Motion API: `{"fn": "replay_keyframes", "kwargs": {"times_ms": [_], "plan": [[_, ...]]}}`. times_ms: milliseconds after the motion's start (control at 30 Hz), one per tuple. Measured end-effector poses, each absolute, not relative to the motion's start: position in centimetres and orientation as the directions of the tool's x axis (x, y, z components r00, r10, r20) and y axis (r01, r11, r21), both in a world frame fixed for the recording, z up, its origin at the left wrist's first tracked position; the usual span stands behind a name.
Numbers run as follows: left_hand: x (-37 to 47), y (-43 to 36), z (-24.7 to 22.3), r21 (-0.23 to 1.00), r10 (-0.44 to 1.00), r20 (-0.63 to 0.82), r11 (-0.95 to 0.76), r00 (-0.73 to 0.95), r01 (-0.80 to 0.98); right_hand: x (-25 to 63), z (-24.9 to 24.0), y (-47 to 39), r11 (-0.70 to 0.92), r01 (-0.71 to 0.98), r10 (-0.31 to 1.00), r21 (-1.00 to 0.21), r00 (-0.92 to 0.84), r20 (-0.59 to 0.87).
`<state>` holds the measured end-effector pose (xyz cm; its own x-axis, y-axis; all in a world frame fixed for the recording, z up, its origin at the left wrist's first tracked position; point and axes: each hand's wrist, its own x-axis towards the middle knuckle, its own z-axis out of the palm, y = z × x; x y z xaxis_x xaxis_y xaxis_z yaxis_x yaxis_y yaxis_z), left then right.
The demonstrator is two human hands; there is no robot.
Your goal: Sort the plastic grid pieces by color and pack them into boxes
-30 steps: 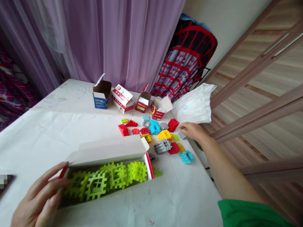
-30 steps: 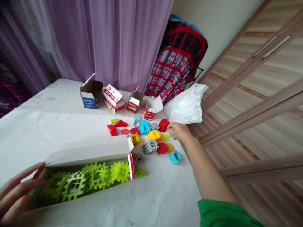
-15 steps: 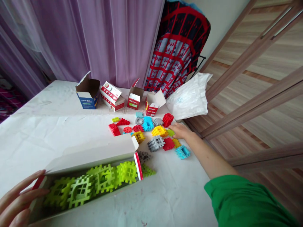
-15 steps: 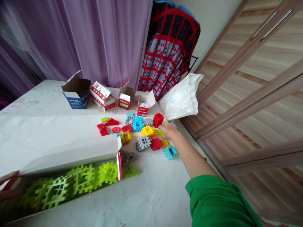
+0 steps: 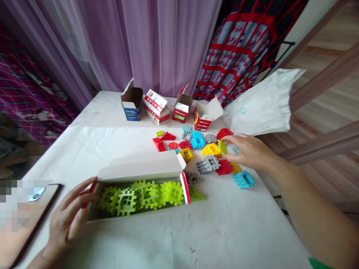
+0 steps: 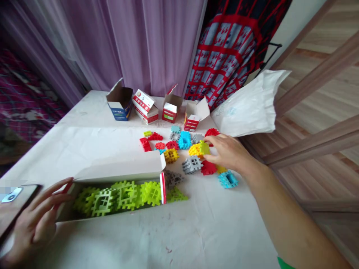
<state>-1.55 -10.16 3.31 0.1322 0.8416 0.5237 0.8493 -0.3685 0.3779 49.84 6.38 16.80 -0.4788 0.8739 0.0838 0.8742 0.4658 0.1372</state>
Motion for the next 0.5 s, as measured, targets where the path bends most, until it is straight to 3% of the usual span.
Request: {"fn": "replay_keyframes", "kwargs": {"times_ms": [67, 200, 500], "plan": [[-0.8, -10.2, 4.2, 0.411, 0.827, 0.545, -0.408, 0.139, 0.815, 45.2, 18.1, 4.0, 0.59, 0.807, 0.795, 0.025, -0.586, 0.154], [0.0, -10.4, 4.5, 0.486, 0.831, 0.553, -0.387, 0.067, 0.784, 36.1, 19.3, -0.3, 0.763, 0.634, 0.646, -0.127, -0.755, 0.108], [0.4, -10.5, 4.7, 0.562, 0.862, 0.507, -0.326, -0.004, 0.76, 30.7, 16.6, -1.6, 0.788, 0.6, 0.58, -0.139, -0.798, -0.162]]}}
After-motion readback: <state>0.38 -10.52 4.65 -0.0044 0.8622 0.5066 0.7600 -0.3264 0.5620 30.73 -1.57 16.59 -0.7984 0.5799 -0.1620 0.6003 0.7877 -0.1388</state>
